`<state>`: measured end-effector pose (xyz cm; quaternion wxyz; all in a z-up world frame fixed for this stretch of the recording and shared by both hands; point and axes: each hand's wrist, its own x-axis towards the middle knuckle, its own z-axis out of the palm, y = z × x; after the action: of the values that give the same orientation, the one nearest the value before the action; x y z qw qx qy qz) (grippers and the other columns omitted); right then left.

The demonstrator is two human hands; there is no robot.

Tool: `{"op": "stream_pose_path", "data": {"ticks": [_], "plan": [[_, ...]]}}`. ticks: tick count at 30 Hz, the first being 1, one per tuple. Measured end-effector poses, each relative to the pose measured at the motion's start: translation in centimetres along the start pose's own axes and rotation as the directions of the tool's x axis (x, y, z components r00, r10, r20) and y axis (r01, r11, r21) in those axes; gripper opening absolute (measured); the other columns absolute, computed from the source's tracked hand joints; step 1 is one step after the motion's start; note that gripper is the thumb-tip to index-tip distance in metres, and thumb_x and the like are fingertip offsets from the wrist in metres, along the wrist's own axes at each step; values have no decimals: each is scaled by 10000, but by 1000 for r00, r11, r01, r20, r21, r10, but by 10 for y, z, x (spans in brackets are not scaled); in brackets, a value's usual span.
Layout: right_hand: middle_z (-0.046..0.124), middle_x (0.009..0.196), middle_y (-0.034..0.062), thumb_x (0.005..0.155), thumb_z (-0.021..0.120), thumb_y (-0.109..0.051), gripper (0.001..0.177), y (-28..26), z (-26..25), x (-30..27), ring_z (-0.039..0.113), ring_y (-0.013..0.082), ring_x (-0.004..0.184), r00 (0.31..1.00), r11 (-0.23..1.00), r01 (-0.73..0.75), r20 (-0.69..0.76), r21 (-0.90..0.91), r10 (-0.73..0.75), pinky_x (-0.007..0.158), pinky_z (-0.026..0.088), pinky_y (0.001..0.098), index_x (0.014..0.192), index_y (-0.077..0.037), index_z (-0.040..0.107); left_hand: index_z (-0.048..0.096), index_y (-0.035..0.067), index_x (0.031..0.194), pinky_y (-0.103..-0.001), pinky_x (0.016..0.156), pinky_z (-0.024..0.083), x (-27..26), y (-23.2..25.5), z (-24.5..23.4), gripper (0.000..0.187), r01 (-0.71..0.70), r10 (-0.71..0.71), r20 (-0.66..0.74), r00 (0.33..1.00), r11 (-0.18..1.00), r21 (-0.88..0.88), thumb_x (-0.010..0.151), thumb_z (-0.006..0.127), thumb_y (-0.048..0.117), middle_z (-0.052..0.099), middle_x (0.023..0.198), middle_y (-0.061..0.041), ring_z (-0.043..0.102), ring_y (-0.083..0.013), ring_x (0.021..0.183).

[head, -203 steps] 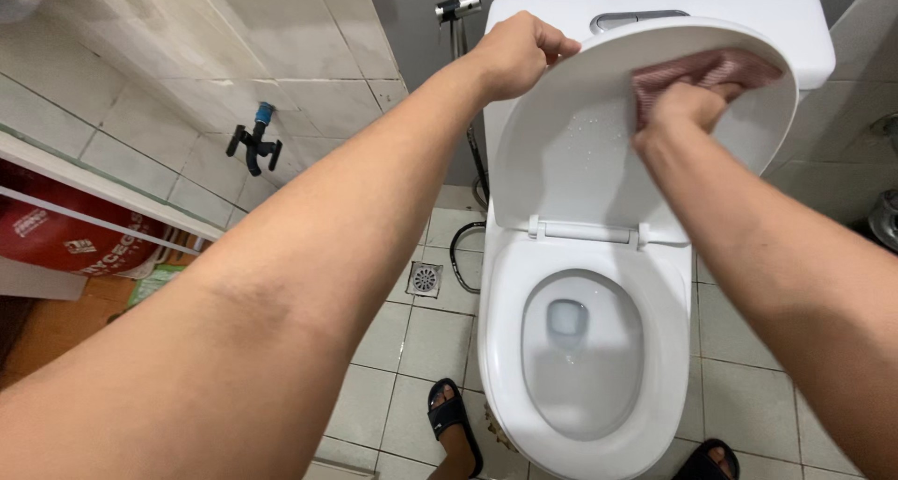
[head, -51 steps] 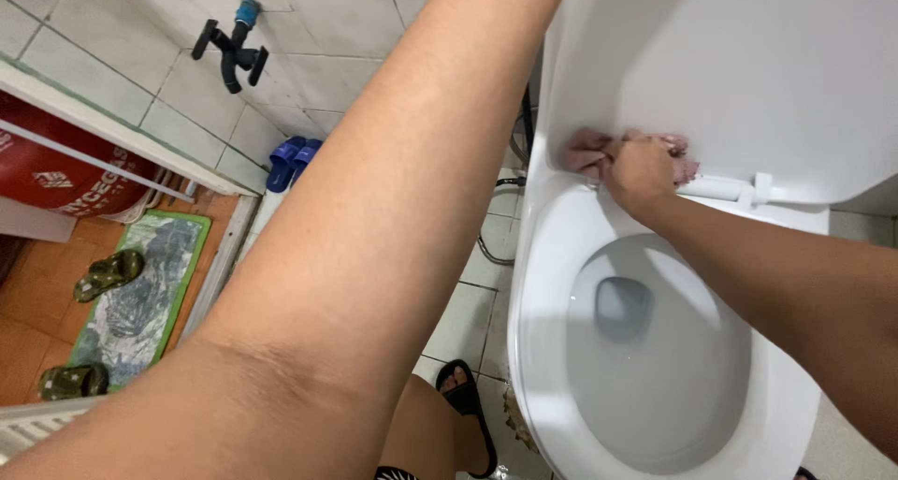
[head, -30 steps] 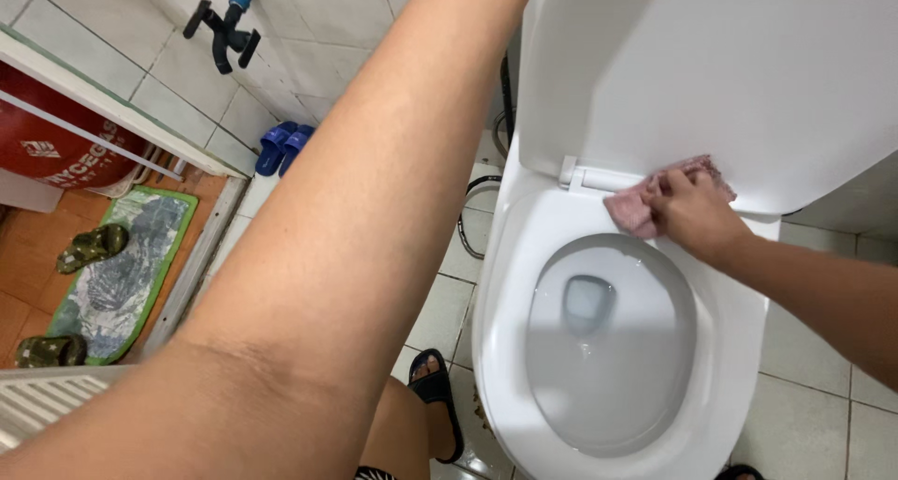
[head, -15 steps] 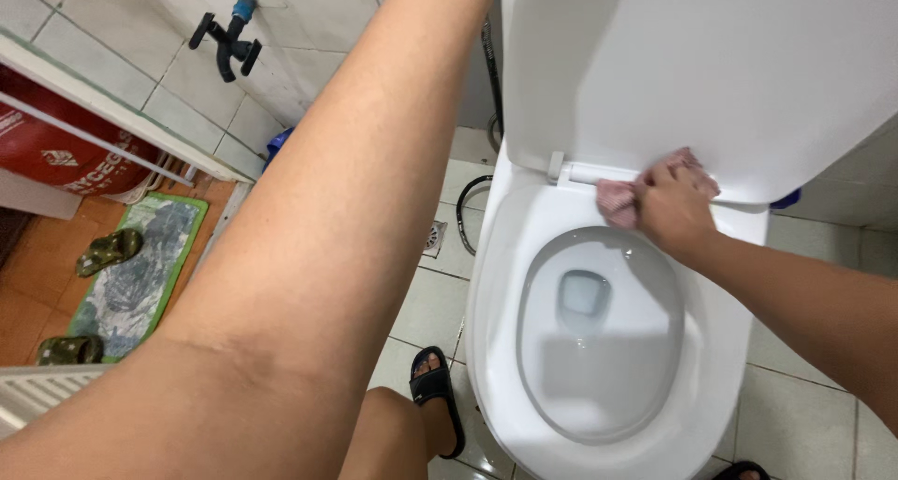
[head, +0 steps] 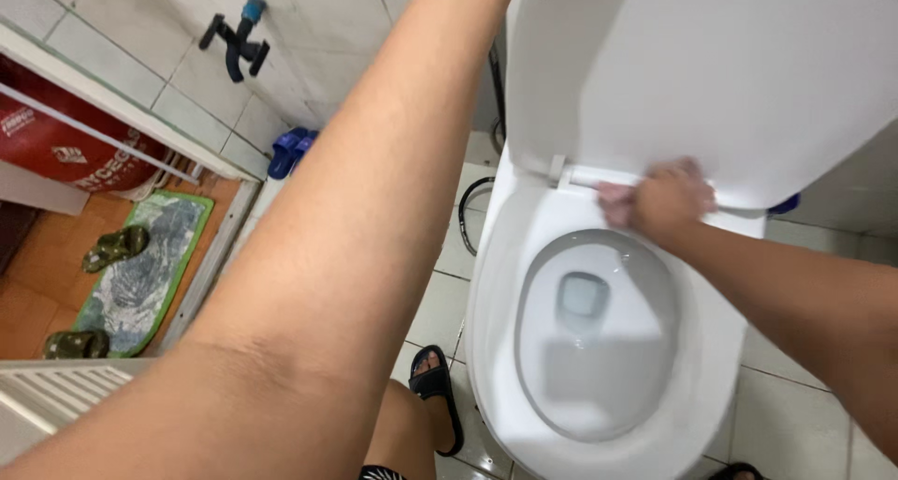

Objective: The person wipes the toilet seat and lid with a pink cloth, then opens the lid and wipes the underside and rim of the bowl. The cloth is folded and refolded during the process.

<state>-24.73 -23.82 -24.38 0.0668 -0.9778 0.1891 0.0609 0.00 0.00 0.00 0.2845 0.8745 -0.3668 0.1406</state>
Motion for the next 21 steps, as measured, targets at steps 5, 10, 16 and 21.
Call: {"op": "stream_pose_path", "data": {"ticks": [5, 10, 16, 21], "plan": [[690, 1206, 150, 935, 672, -112, 248, 79, -51, -58, 681, 274, 986, 967, 919, -247, 146, 308, 211, 924, 559, 432, 1152, -74, 787, 696, 25, 929, -475, 665, 541, 33, 43, -1, 183, 9, -12, -58, 998, 999, -46, 794, 574, 13, 707, 852, -194, 663, -402, 795], [658, 1284, 176, 1069, 536, -162, 273, 106, -133, -111, 652, 264, 1108, 928, 334, -349, 272, 876, 255, 963, 499, 466, 1293, -77, 666, 696, 24, 930, -478, 667, 541, 31, 120, -19, 187, -110, 67, -373, 925, 989, -94, 787, 576, 8, 706, 855, -197, 663, -409, 800], [585, 1426, 143, 1045, 357, -205, 432, 72, -228, -152, 585, 283, 1321, 892, -191, -448, 451, 873, -30, 1100, 469, 531, 1448, -93, 469, 721, 54, 1026, -450, 877, 536, -61, 197, -5, 245, -64, -36, -427, 904, 974, -218, 812, 610, 9, 725, 999, -134, 673, -363, 995], [596, 1355, 248, 1051, 287, -355, 506, 46, -265, -153, 628, 376, 1234, 906, -203, -413, 377, 888, -193, 961, 533, 528, 1393, -43, 492, 700, 73, 1272, -353, 948, 553, -85, 242, 38, 525, 447, -288, 365, 885, 742, -499, 866, 738, 404, 765, 1160, -102, 719, -235, 1059]]}}
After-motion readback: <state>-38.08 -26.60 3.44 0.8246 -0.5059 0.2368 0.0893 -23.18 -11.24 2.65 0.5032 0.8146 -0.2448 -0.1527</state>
